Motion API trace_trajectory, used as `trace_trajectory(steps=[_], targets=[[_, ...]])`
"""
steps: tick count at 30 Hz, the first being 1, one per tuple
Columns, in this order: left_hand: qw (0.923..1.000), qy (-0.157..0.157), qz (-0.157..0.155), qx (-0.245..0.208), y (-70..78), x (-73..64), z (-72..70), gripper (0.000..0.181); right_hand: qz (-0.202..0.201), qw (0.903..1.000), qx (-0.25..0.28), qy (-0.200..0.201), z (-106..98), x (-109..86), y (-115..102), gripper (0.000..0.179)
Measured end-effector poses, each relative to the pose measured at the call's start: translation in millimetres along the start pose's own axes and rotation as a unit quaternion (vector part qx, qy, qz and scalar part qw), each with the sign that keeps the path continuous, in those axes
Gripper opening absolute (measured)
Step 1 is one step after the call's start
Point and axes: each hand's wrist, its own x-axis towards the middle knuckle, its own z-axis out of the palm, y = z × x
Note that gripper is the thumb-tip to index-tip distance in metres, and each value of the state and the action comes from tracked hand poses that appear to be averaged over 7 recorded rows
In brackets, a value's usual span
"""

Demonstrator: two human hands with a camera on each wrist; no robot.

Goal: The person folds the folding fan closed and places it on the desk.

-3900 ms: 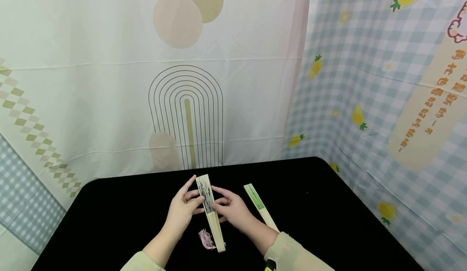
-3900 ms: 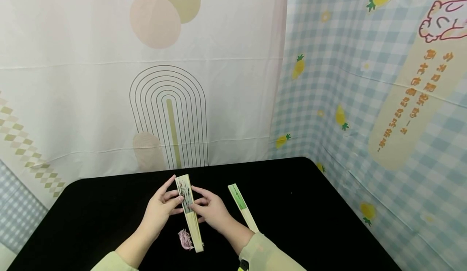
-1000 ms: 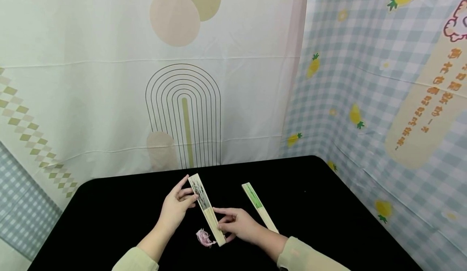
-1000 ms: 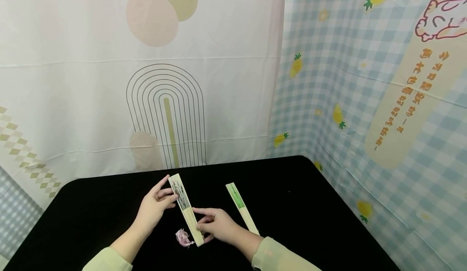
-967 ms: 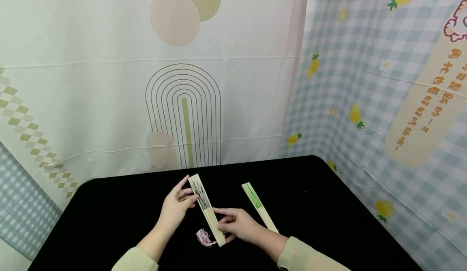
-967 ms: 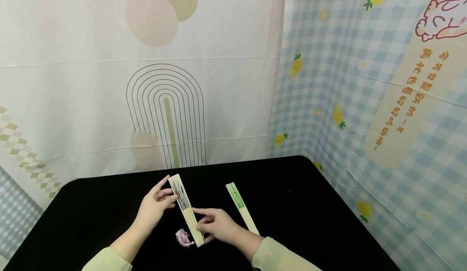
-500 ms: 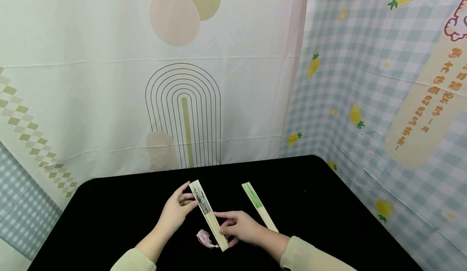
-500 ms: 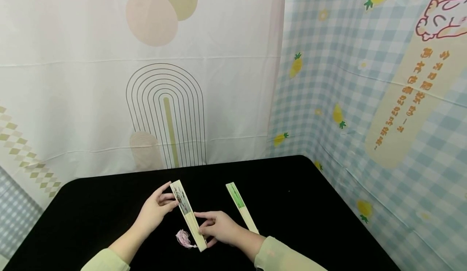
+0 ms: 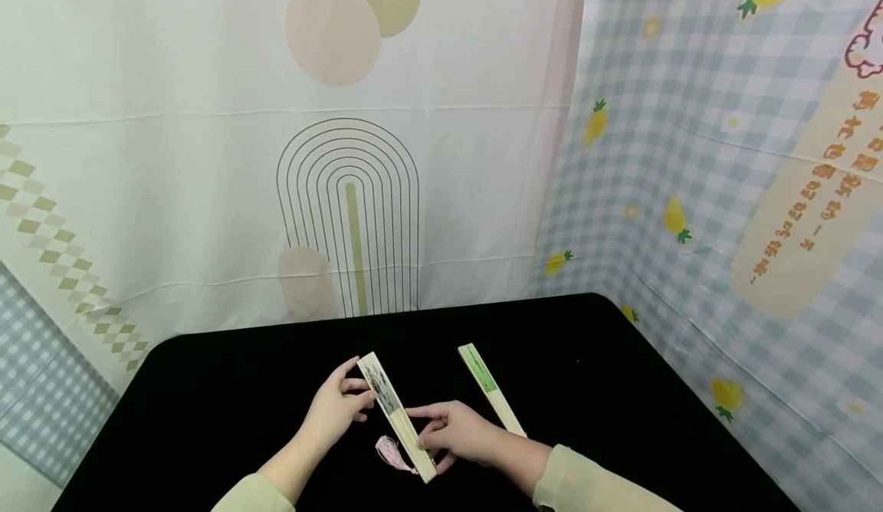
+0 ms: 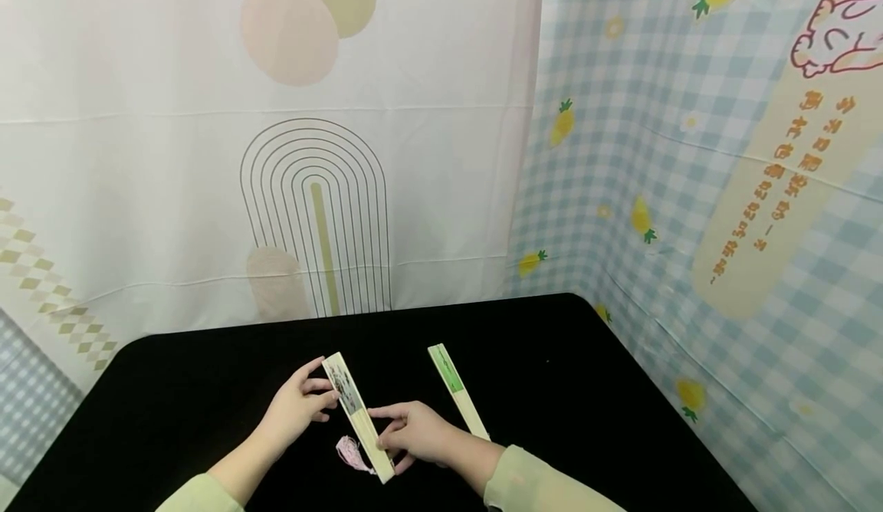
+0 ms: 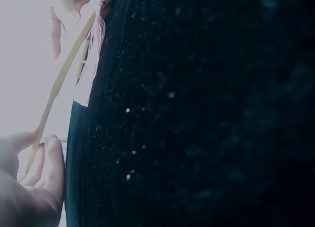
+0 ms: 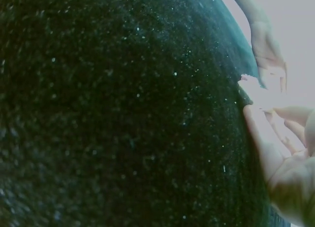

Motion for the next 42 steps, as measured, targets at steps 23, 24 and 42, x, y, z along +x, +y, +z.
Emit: trace_trajectory(steps=[23, 24, 42], targets=[[0.9943, -0.029, -0.045, 0.093, -6.1, -1.1, 3.6, 0.076, 0.044, 0.997, -0.061, -0.02, -7, -2.3, -8, 0.046], [0.9937, -0.029, -0.045, 0.098, -6.0, -1.1, 3.7, 0.075, 0.044, 0.9967, -0.065, -0.021, -7, -2.1, -8, 0.046], [0.9854, -0.062, -0.066, 0.144, -8.9, 3.1, 0.0, 0.078, 0.055, 0.988, -0.142, -0.028, -11, -2.5, -9, 0.048]])
